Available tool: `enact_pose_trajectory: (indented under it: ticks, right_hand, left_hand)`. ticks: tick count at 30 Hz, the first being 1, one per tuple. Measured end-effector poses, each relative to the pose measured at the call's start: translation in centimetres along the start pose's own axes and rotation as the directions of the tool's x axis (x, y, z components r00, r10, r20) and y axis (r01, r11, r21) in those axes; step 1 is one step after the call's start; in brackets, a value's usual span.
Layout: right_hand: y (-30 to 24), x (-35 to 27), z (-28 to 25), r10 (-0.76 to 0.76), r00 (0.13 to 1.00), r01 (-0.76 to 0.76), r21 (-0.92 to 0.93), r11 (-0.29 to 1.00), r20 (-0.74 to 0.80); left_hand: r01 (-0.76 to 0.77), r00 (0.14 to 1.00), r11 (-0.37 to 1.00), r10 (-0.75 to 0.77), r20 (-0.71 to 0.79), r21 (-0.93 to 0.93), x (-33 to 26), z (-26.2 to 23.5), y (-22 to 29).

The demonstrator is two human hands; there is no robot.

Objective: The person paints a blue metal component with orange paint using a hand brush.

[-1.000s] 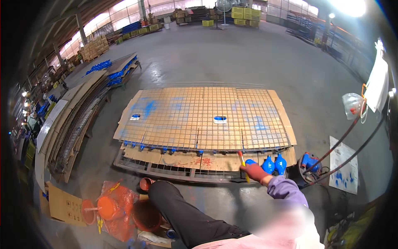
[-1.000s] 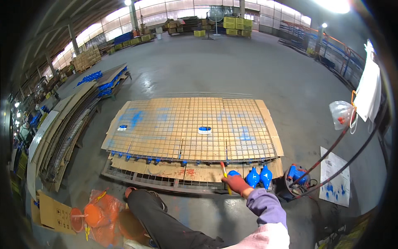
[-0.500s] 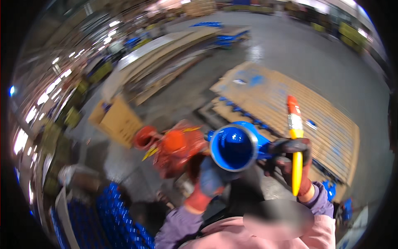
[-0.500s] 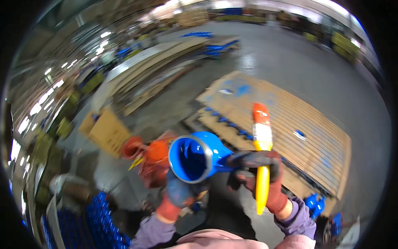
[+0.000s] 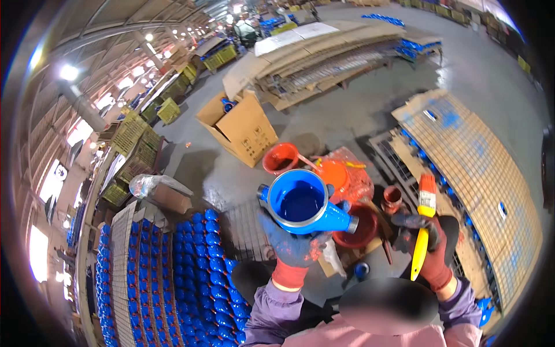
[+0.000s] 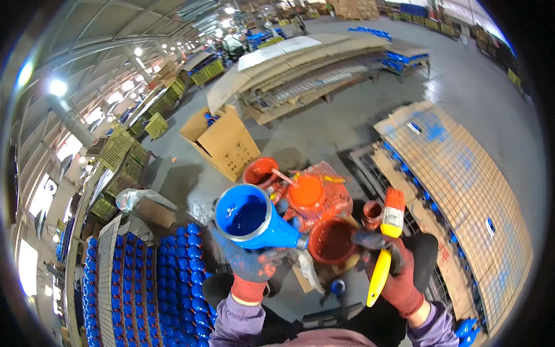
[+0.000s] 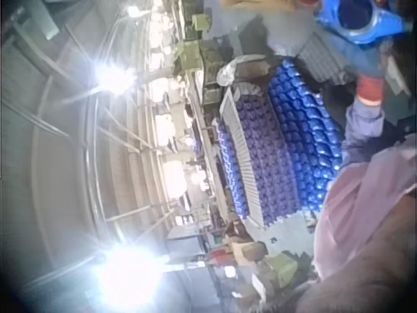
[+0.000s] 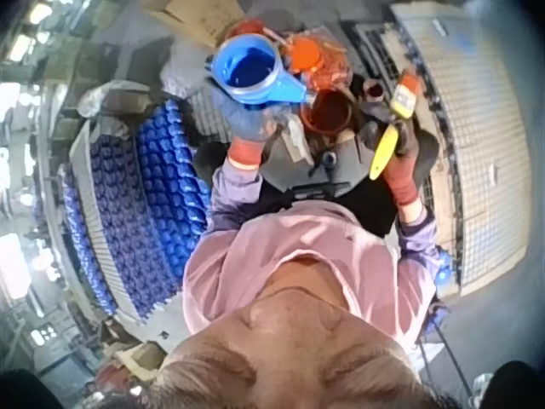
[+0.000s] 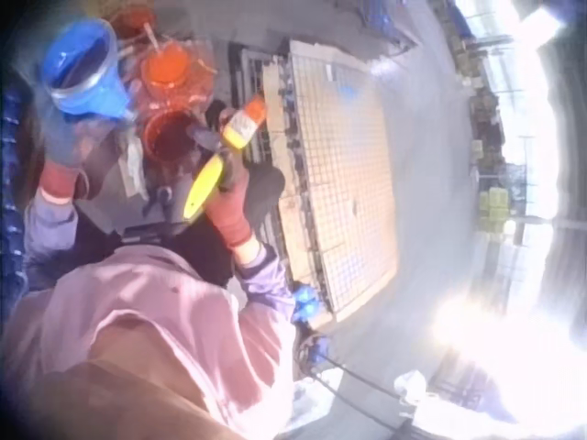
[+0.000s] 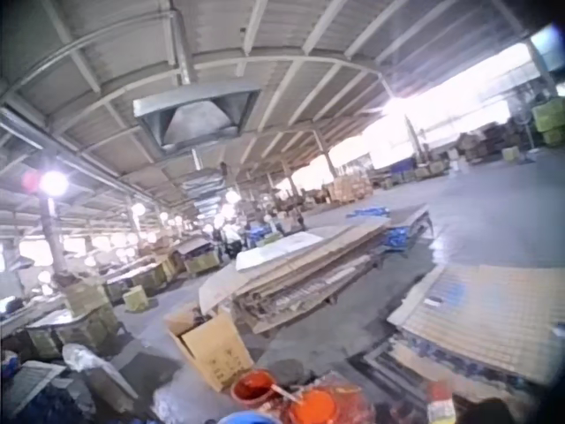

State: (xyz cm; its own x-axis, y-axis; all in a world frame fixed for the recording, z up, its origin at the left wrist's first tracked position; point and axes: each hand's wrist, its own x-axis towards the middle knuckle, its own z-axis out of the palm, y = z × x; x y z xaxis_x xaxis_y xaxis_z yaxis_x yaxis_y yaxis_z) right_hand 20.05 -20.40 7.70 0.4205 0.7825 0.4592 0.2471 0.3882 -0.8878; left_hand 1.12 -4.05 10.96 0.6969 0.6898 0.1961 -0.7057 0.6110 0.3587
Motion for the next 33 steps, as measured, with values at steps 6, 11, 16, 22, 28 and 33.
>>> enact_pose_trajectory:
  ticks: [6, 11, 16, 22, 28, 33]
  right_hand:
    - [1.2, 2.5, 1.2, 0.093, 0.975, -0.025, -0.317, 0.948, 0.2]
    - [3.5, 4.7, 1.6, 0.177, 0.874, 0.352, -0.841, 0.411, 0.453]
    - [7.6, 7.3, 2.7, 0.169, 0.879, 0.329, -0.824, 0.462, 0.446]
    - [10.6, 10.1, 4.7, 0.493, 0.869, -0.481, -0.154, 0.863, 0.05]
    - [15.5, 12.1, 6.3, 0.478, 0.877, -0.468, -0.138, 0.873, 0.055]
    - [19.5, 12.6, 6.5, 0.376, 0.922, -0.344, -0.247, 0.906, 0.091]
  left_hand:
    - [-0.029, 0.996, 0.995, 0.021, -0.086, -0.096, 0.6, -3.2, 3.3]
    - [-0.065, 0.991, 0.968, 0.034, -0.129, -0.242, 1.3, -4.4, 4.9]
    - [-0.032, 0.996, 0.98, 0.015, -0.087, -0.197, 1.4, -7.5, 5.6]
    - [0.161, 0.987, 0.9, -0.136, 0.091, -0.405, 1.3, -10.3, 6.1]
    - [0.063, 0.993, 0.97, -0.085, -0.083, -0.235, 0.0, -11.3, 7.9]
    - [-0.048, 0.964, 0.986, 0.004, -0.266, -0.16, 0.1, -11.4, 7.5]
